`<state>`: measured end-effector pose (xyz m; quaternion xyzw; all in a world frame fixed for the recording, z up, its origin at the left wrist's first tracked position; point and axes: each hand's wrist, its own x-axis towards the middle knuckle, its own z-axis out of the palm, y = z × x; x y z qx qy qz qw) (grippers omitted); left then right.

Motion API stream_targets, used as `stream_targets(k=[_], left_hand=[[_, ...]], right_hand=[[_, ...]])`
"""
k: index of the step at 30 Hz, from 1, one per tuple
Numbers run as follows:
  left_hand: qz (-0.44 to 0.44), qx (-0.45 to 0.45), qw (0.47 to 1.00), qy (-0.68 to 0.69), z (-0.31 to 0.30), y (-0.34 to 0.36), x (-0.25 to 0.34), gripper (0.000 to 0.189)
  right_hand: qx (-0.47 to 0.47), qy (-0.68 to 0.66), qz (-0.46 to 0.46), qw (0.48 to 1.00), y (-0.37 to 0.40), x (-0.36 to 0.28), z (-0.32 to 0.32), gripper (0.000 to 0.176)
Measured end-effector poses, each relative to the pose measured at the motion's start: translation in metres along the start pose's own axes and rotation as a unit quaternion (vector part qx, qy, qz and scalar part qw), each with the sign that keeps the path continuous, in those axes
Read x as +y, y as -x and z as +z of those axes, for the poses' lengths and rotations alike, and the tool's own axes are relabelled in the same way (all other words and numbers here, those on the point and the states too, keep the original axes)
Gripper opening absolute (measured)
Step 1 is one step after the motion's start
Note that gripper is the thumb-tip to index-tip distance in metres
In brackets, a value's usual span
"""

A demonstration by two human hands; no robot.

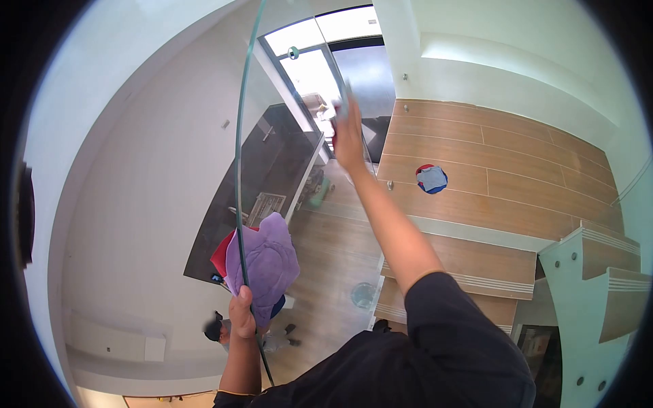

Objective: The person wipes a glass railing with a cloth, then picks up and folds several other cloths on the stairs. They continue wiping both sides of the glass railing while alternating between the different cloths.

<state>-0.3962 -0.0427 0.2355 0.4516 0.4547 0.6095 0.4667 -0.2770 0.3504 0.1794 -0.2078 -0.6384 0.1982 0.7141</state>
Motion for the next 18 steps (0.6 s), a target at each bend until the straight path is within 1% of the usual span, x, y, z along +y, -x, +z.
stream_targets(k=[1, 2, 3, 4, 5, 6, 7, 8, 9, 10, 11, 13, 14, 15, 16, 17, 18], left_hand=[[-0.003, -0.006, 0.997, 0.081, 0.0, -0.001, -0.006, 0.063], [-0.003, -0.015, 0.987, 0.161, 0.002, -0.003, -0.019, 0.066], [0.001, -0.024, 0.971, 0.239, 0.003, -0.007, -0.033, 0.07], [-0.039, -0.005, 0.973, 0.228, 0.005, -0.01, -0.053, 0.067], [-0.077, 0.013, 0.973, 0.218, 0.007, -0.013, -0.08, 0.065], [-0.12, 0.032, 0.97, 0.209, 0.007, -0.022, -0.1, 0.064], [-0.138, 0.012, 0.978, 0.153, 0.001, -0.035, -0.111, 0.062], [-0.158, -0.01, 0.983, 0.096, -0.009, -0.045, -0.119, 0.06], [-0.181, -0.029, 0.982, 0.042, -0.018, -0.047, -0.122, 0.058], [-0.153, -0.062, 0.986, 0.019, -0.023, -0.068, -0.116, 0.058], [-0.099, -0.105, 0.989, 0.021, -0.017, -0.11, -0.096, 0.059], [0.063, -0.194, 0.978, 0.051, 0.008, -0.204, -0.042, 0.062], [0.151, -0.243, 0.955, 0.074, 0.027, -0.25, -0.01, 0.064], [0.133, -0.237, 0.944, 0.186, 0.06, -0.276, 0.037, 0.06], [0.12, -0.188, 0.953, 0.203, 0.086, -0.303, 0.081, 0.056], [0.157, -0.154, 0.955, 0.201, 0.103, -0.342, 0.11, 0.051], [0.158, -0.174, 0.944, 0.231, 0.12, -0.365, 0.139, 0.043]], right_hand=[[-0.003, 0.14, -0.011, 0.99, 0.07, 0.026, 0.0, 0.068], [-0.039, 0.205, 0.074, 0.975, 0.152, 0.039, 0.0, 0.071], [-0.061, 0.208, 0.107, 0.97, 0.212, 0.004, -0.003, 0.069], [-0.075, 0.093, 0.165, 0.979, 0.251, -0.04, -0.007, 0.069], [-0.077, -0.019, 0.227, 0.971, 0.288, -0.086, -0.012, 0.074], [-0.087, -0.063, 0.193, 0.975, 0.291, -0.135, -0.014, 0.081], [-0.135, -0.085, 0.156, 0.975, 0.266, -0.171, -0.025, 0.083], [-0.137, -0.129, 0.072, 0.979, 0.237, -0.177, -0.023, 0.078], [-0.146, -0.1, -0.001, 0.984, 0.205, -0.171, -0.017, 0.073], [-0.161, -0.073, -0.071, 0.982, 0.17, -0.163, -0.011, 0.068], [-0.142, -0.052, -0.089, 0.985, 0.127, -0.163, -0.005, 0.065], [-0.095, -0.017, -0.135, 0.986, 0.022, -0.159, 0.008, 0.061], [-0.087, -0.006, -0.141, 0.986, -0.029, -0.16, 0.01, 0.06], [-0.057, -0.013, -0.147, 0.987, -0.079, -0.164, 0.014, 0.054], [-0.014, -0.001, -0.238, 0.971, -0.126, -0.147, 0.023, 0.048], [0.064, 0.098, -0.396, 0.911, -0.177, -0.123, 0.033, 0.043], [0.054, 0.074, -0.33, 0.94, -0.211, -0.115, 0.039, 0.042]])
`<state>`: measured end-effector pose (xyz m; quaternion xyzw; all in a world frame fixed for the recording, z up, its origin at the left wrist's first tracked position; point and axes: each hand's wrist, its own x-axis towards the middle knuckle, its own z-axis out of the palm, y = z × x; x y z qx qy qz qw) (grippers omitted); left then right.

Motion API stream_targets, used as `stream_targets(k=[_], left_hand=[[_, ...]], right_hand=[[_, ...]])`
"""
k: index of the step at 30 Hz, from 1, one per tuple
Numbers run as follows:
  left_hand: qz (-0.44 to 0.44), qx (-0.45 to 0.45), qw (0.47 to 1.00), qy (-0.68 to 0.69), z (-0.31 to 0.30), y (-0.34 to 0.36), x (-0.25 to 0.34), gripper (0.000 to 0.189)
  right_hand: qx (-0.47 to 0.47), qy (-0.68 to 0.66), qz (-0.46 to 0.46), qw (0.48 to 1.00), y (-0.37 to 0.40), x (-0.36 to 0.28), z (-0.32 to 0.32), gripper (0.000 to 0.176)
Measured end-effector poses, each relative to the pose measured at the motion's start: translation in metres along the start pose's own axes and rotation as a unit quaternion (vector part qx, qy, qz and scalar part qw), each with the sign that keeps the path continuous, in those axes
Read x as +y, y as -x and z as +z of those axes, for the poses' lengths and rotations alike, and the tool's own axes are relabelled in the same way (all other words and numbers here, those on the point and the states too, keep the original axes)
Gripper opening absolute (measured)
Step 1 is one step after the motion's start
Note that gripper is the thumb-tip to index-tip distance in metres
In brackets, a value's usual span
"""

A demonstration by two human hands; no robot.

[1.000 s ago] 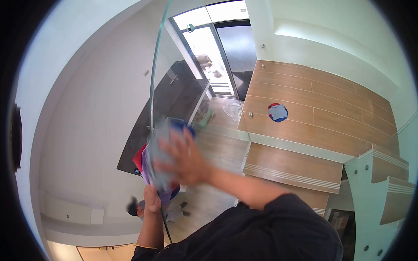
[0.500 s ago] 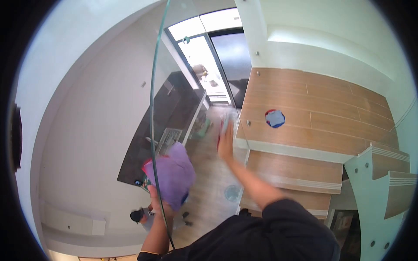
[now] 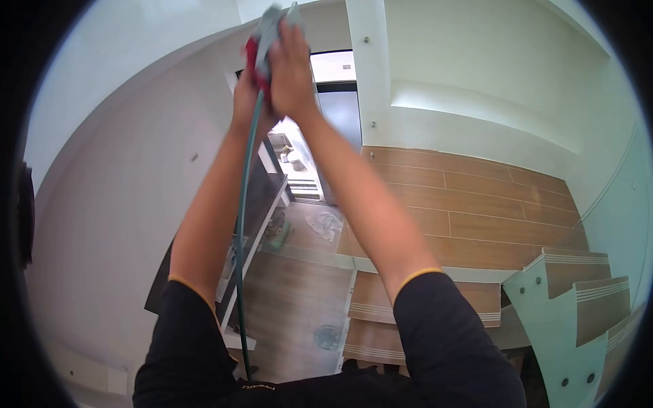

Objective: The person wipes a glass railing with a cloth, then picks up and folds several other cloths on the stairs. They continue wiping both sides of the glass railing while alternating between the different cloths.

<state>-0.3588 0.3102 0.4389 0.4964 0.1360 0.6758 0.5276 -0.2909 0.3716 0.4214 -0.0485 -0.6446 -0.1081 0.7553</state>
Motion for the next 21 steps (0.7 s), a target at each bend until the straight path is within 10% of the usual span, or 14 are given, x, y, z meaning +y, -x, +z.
stream_targets(k=[4, 8, 12, 17, 21], left_hand=[[0.174, -0.063, 0.964, -0.193, -0.033, -0.044, -0.025, 0.037], [0.059, -0.035, 0.996, -0.061, -0.05, 0.063, -0.07, 0.052], [-0.043, 0.047, 0.988, -0.138, -0.107, 0.237, -0.133, 0.06], [-0.248, 0.184, 0.938, -0.16, -0.132, 0.442, -0.152, 0.064], [-0.192, 0.174, 0.954, -0.152, -0.131, 0.402, -0.126, 0.068]], right_hand=[[-0.011, -0.035, 0.134, 0.99, -0.024, 0.031, 0.009, 0.043], [0.005, -0.036, 0.005, 0.999, 0.033, -0.045, -0.017, 0.045], [-0.104, -0.124, 0.261, 0.951, 0.129, -0.159, -0.067, 0.059], [-0.192, -0.173, 0.362, 0.896, 0.305, -0.314, -0.122, 0.06], [-0.139, -0.151, 0.297, 0.933, 0.247, -0.243, -0.093, 0.061]])
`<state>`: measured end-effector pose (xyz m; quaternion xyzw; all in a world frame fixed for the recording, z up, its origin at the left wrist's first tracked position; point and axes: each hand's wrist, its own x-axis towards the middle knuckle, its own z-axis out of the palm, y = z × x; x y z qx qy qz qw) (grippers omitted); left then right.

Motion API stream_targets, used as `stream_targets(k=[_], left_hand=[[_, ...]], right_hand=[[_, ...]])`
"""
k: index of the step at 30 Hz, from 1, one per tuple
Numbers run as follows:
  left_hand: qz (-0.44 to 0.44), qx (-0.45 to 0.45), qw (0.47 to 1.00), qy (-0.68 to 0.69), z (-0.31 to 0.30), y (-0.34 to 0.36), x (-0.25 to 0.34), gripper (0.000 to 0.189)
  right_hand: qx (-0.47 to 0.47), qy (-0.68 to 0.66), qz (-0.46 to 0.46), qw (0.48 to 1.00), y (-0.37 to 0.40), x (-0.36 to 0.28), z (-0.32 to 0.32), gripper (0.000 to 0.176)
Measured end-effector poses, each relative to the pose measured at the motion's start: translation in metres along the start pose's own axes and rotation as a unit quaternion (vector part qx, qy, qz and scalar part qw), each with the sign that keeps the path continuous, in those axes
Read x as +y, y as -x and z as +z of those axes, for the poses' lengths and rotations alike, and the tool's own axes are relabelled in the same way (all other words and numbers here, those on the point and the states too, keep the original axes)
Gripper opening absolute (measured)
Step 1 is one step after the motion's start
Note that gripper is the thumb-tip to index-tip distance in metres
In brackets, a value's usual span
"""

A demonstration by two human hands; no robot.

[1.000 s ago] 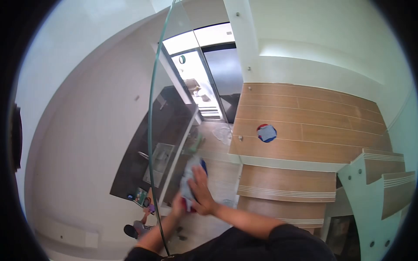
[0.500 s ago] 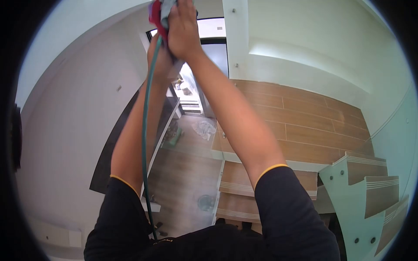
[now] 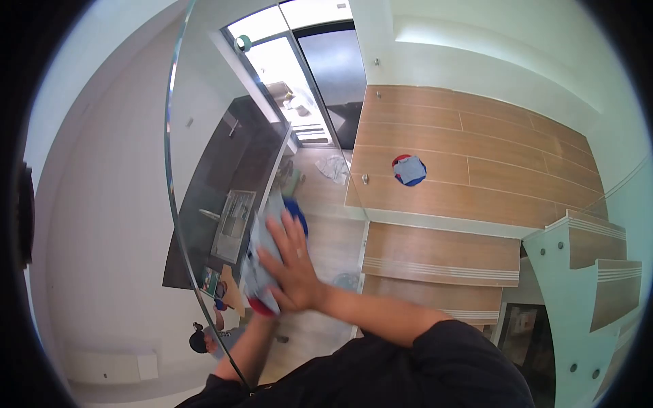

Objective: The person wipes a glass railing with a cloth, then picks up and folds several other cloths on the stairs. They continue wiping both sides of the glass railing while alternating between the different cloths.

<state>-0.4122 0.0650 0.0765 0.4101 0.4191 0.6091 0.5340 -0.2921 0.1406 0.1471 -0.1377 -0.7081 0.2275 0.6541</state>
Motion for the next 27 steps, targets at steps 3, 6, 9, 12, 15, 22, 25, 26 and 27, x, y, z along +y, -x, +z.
stream_targets(k=[3, 6, 9, 12, 15, 22, 25, 26, 27], left_hand=[[0.265, -0.124, 0.939, -0.18, 0.064, -0.081, 0.143, 0.06], [0.301, -0.111, 0.947, 0.024, 0.118, -0.172, 0.205, 0.045], [0.283, -0.121, 0.945, 0.106, 0.157, -0.235, 0.225, 0.04], [0.165, -0.176, 0.951, 0.193, 0.145, -0.269, 0.184, 0.04], [0.121, -0.141, 0.972, 0.147, 0.113, -0.277, 0.083, 0.04], [-0.178, -0.027, 0.981, 0.07, 0.037, -0.151, -0.111, 0.055], [-0.301, -0.025, 0.95, 0.075, -0.03, -0.026, -0.202, 0.06], [-0.343, -0.047, 0.936, 0.065, -0.111, 0.037, -0.282, 0.054], [-0.395, -0.005, 0.917, 0.061, -0.096, 0.072, -0.264, 0.055]], right_hand=[[0.039, 0.043, -0.056, 0.997, -0.133, 0.029, -0.024, 0.059], [0.125, 0.144, -0.224, 0.956, -0.246, 0.07, -0.037, 0.042], [0.104, 0.092, -0.149, 0.979, -0.3, 0.102, -0.053, 0.053], [0.152, 0.164, -0.201, 0.954, -0.279, 0.102, -0.053, 0.04], [0.137, 0.123, -0.159, 0.97, -0.233, 0.146, -0.051, 0.05], [0.115, 0.009, 0.283, 0.952, 0.057, 0.235, -0.027, 0.061], [0.102, -0.104, 0.62, 0.771, 0.214, 0.196, -0.001, 0.059], [0.126, -0.148, 0.688, 0.699, 0.255, 0.171, 0.011, 0.059], [0.169, -0.196, 0.729, 0.634, 0.289, 0.133, 0.023, 0.058]])
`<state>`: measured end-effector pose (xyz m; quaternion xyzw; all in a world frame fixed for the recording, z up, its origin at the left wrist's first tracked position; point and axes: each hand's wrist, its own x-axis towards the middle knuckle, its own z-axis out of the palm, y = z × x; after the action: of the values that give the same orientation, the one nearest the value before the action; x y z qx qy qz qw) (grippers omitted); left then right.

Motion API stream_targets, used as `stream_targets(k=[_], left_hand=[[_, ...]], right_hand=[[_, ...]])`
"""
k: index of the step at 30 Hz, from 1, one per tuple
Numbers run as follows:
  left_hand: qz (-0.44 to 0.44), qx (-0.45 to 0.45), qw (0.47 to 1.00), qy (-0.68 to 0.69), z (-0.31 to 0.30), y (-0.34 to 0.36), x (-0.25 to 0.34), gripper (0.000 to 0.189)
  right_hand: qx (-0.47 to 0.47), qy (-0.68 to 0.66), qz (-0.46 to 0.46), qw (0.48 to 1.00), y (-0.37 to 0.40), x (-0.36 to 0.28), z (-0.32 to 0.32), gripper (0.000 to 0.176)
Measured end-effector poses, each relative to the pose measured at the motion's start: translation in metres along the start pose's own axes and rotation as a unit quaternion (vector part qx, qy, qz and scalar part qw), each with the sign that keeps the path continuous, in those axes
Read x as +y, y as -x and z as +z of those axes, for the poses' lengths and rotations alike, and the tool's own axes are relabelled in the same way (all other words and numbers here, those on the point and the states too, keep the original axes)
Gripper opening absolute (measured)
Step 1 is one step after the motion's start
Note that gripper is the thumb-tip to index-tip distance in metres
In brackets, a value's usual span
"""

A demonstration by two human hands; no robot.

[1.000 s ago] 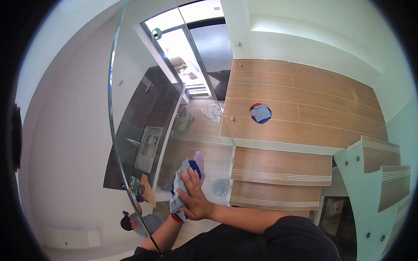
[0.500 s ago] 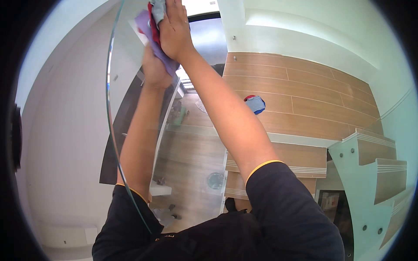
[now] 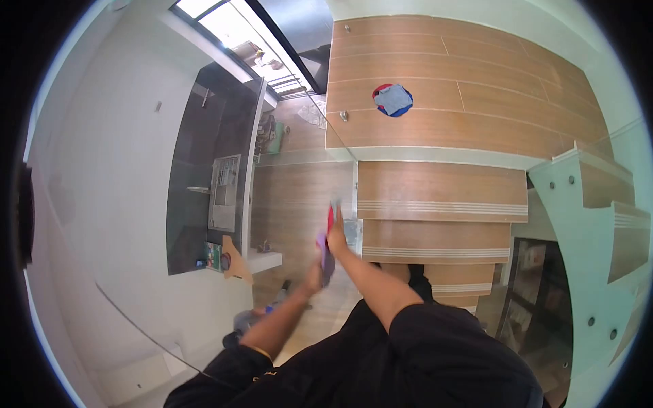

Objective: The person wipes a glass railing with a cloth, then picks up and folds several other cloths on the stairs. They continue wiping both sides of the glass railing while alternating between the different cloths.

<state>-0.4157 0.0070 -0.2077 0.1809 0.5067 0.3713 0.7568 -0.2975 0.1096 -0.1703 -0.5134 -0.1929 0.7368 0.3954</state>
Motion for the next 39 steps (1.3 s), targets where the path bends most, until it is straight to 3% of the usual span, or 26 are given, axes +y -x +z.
stream_targets(k=[2, 4, 7, 8, 10, 11, 12, 13, 14, 16, 17, 18, 19, 20, 22, 26, 29, 31, 34, 37, 39], left_hand=[[-0.101, 0.094, 0.99, 0.044, 0.038, 0.078, -0.023, 0.062], [-0.131, 0.108, 0.984, 0.053, 0.029, 0.088, -0.038, 0.06], [-0.141, 0.14, 0.979, 0.033, 0.039, 0.073, -0.012, 0.057], [-0.123, 0.113, 0.986, 0.015, 0.034, 0.042, 0.007, 0.056], [0.09, -0.027, 0.995, -0.011, 0.073, -0.006, 0.098, 0.059], [0.192, -0.096, 0.977, -0.001, 0.093, -0.03, 0.143, 0.06], [0.227, -0.103, 0.968, 0.002, 0.116, -0.042, 0.199, 0.06], [0.274, -0.12, 0.954, 0.013, 0.16, -0.028, 0.257, 0.059], [0.305, -0.073, 0.949, 0.03, 0.2, -0.002, 0.305, 0.049], [0.384, -0.033, 0.923, -0.011, 0.224, 0.031, 0.37, 0.042], [0.441, -0.075, 0.894, -0.006, 0.231, 0.057, 0.392, 0.038], [0.472, -0.08, 0.878, 0.014, 0.239, 0.086, 0.406, 0.034], [0.533, -0.038, 0.845, 0.012, 0.242, 0.11, 0.409, 0.029], [0.567, -0.022, 0.823, 0.011, 0.239, 0.131, 0.403, 0.029], [0.593, 0.011, 0.805, -0.009, 0.22, 0.16, 0.37, 0.03], [0.513, 0.072, 0.852, -0.076, 0.162, 0.177, 0.244, 0.03], [0.396, 0.089, 0.904, -0.133, 0.129, 0.176, 0.148, 0.031], [0.355, 0.081, 0.913, -0.182, 0.123, 0.173, 0.125, 0.031], [0.411, 0.069, 0.859, -0.298, 0.132, 0.167, 0.153, 0.032], [0.555, 0.11, 0.708, -0.422, 0.166, 0.154, 0.243, 0.033], [0.618, 0.166, 0.661, -0.392, 0.197, 0.159, 0.306, 0.042]], right_hand=[[0.023, -0.114, 0.086, 0.99, 0.061, 0.047, -0.002, 0.058], [0.048, -0.151, 0.136, 0.978, 0.09, 0.072, -0.001, 0.057], [0.105, -0.066, 0.116, 0.986, 0.027, 0.073, -0.002, 0.058], [0.111, -0.031, 0.069, 0.991, -0.005, 0.054, -0.001, 0.059], [0.091, 0.029, -0.143, 0.985, -0.066, -0.016, 0.015, 0.051], [0.045, 0.067, -0.155, 0.984, -0.058, -0.089, 0.029, 0.05], [0.027, 0.046, -0.279, 0.959, -0.057, -0.148, 0.052, 0.053], [0.067, 0.228, -0.507, 0.828, -0.102, -0.168, 0.066, 0.053], [0.021, 0.154, -0.474, 0.867, -0.031, -0.243, 0.091, 0.053], [0.021, 0.204, -0.647, 0.734, 0.018, -0.313, 0.126, 0.057], [-0.008, 0.171, -0.706, 0.687, 0.058, -0.339, 0.144, 0.065], [0.028, 0.188, -0.718, 0.67, 0.111, -0.358, 0.159, 0.069], [-0.006, 0.23, -0.771, 0.594, 0.126, -0.362, 0.166, 0.069], [-0.04, 0.253, -0.783, 0.567, 0.163, -0.362, 0.17, 0.068], [-0.133, 0.183, -0.746, 0.626, 0.212, -0.336, 0.165, 0.066], [-0.181, 0.19, -0.711, 0.652, 0.204, -0.234, 0.125, 0.064], [-0.132, 0.163, -0.662, 0.72, 0.168, -0.16, 0.095, 0.066], [-0.116, 0.168, -0.629, 0.75, 0.153, -0.137, 0.082, 0.067], [-0.108, 0.179, -0.64, 0.739, 0.117, -0.167, 0.084, 0.069], [-0.094, 0.184, -0.675, 0.708, 0.1, -0.228, 0.105, 0.067], [-0.097, 0.189, -0.716, 0.665, 0.133, -0.293, 0.132, 0.065]])
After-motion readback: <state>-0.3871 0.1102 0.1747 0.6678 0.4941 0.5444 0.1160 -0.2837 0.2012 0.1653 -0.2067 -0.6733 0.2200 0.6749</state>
